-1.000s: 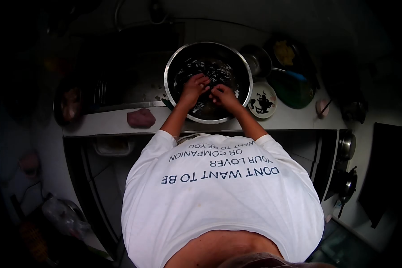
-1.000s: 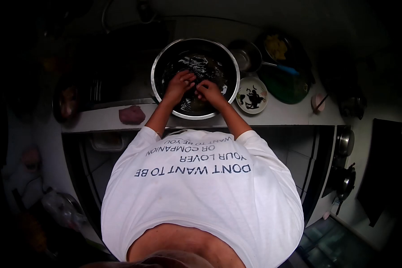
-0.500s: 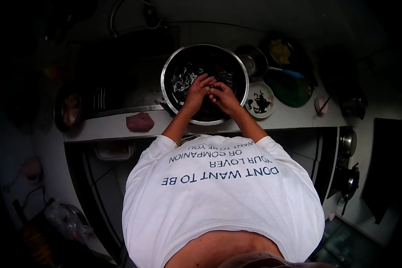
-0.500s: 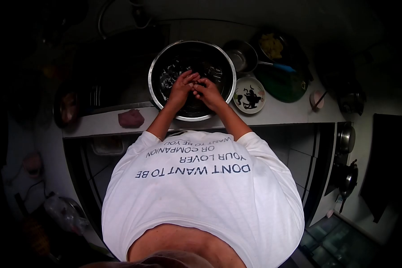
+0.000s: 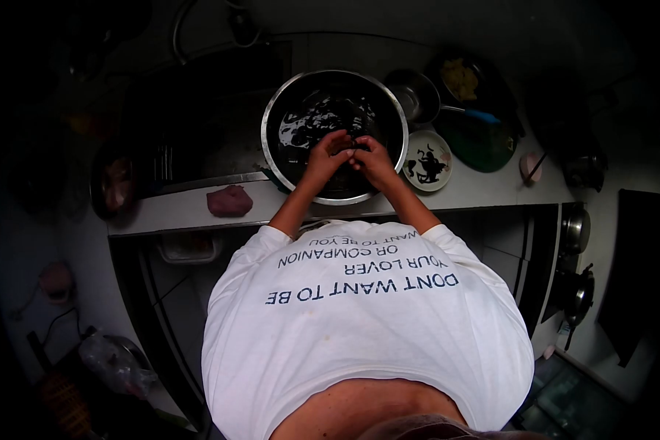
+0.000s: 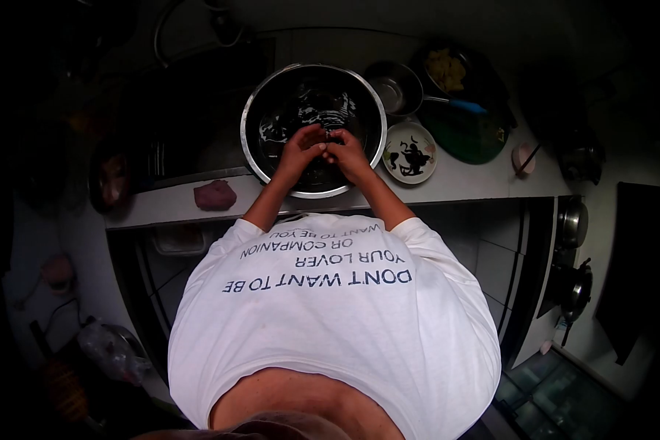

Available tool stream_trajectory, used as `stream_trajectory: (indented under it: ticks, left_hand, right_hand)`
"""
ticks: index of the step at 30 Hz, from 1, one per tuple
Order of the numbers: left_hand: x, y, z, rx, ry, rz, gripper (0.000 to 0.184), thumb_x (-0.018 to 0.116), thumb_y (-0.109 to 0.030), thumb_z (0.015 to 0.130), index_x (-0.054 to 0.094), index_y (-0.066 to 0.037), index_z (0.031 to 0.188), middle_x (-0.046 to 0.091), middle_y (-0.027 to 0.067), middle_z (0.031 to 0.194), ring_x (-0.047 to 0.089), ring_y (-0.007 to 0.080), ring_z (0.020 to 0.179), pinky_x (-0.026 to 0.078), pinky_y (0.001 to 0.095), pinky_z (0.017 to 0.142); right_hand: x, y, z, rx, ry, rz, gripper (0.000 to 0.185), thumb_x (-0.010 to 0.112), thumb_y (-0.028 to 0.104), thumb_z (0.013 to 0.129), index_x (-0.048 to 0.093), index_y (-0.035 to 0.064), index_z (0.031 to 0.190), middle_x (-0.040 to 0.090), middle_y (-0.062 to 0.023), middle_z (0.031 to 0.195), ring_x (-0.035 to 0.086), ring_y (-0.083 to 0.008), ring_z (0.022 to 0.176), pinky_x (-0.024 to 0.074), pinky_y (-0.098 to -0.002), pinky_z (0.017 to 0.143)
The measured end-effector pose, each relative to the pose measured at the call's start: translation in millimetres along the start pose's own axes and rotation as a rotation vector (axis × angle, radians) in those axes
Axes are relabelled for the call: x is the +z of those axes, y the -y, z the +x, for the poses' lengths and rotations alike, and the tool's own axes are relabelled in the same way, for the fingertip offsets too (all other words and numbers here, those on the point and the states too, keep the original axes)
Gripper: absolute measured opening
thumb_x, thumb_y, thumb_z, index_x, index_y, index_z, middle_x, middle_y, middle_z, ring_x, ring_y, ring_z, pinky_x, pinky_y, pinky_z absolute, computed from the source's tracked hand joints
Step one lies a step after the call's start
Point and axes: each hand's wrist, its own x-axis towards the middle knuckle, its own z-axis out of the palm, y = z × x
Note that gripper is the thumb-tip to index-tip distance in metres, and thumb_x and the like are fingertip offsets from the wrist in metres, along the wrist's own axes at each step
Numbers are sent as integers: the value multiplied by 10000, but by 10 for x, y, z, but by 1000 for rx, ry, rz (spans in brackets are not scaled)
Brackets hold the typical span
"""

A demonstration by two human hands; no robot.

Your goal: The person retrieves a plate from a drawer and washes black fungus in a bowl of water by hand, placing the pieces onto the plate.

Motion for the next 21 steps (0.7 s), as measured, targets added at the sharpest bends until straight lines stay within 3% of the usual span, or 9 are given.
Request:
stream_trajectory:
  ticks: [3,4,7,13,16,19,21]
  left_hand:
    - [-70,171,-6,-160,-28,57,366,641,-60,751,500,23,1078,576,111,1013,581,172,882,487,259,757]
    - [-22,80,-31,-189,-45,2,261,638,-73,753,556,19,984,604,89,926,592,131,799,497,234,685]
    - [14,-107,-57,-186,-65,216,184,636,-85,756,592,23,899,611,78,880,588,113,797,486,224,669]
    - [-40,-79,-22,168,-29,673,139,613,-73,756,613,-10,879,606,77,801,594,147,742,463,245,630]
    - [-15,-98,-46,227,-13,725,145,595,-55,756,616,-33,898,594,88,780,592,172,733,457,267,626]
    - [-54,-45,-42,209,-15,676,136,555,-48,797,608,-16,918,607,82,808,595,158,731,477,254,640]
    - [-43,-19,-41,14,-38,342,141,528,-56,823,598,5,929,611,84,834,600,151,741,492,246,663]
  right_hand:
    - [-79,-31,18,-9,12,38,226,548,-6,751,471,23,962,536,-77,844,539,-137,646,416,-225,531]
    - [-73,-19,1,-3,12,22,224,547,-3,755,471,22,964,537,-79,846,544,-139,653,416,-224,531]
    - [-48,-7,-39,-5,11,-22,216,535,5,770,471,21,975,546,-80,832,557,-145,673,414,-220,528]
    - [7,93,-82,78,40,71,161,550,73,815,494,18,956,569,-62,810,558,-123,674,404,-200,516]
    - [-30,68,-25,81,46,10,155,564,110,824,511,15,934,582,-63,805,554,-109,652,400,-193,508]
    - [-44,43,14,50,36,-29,157,562,109,826,511,8,934,589,-69,800,548,-102,636,399,-189,503]
    - [-20,43,14,28,7,-27,161,560,99,825,505,3,941,591,-71,795,543,-99,624,401,-188,501]
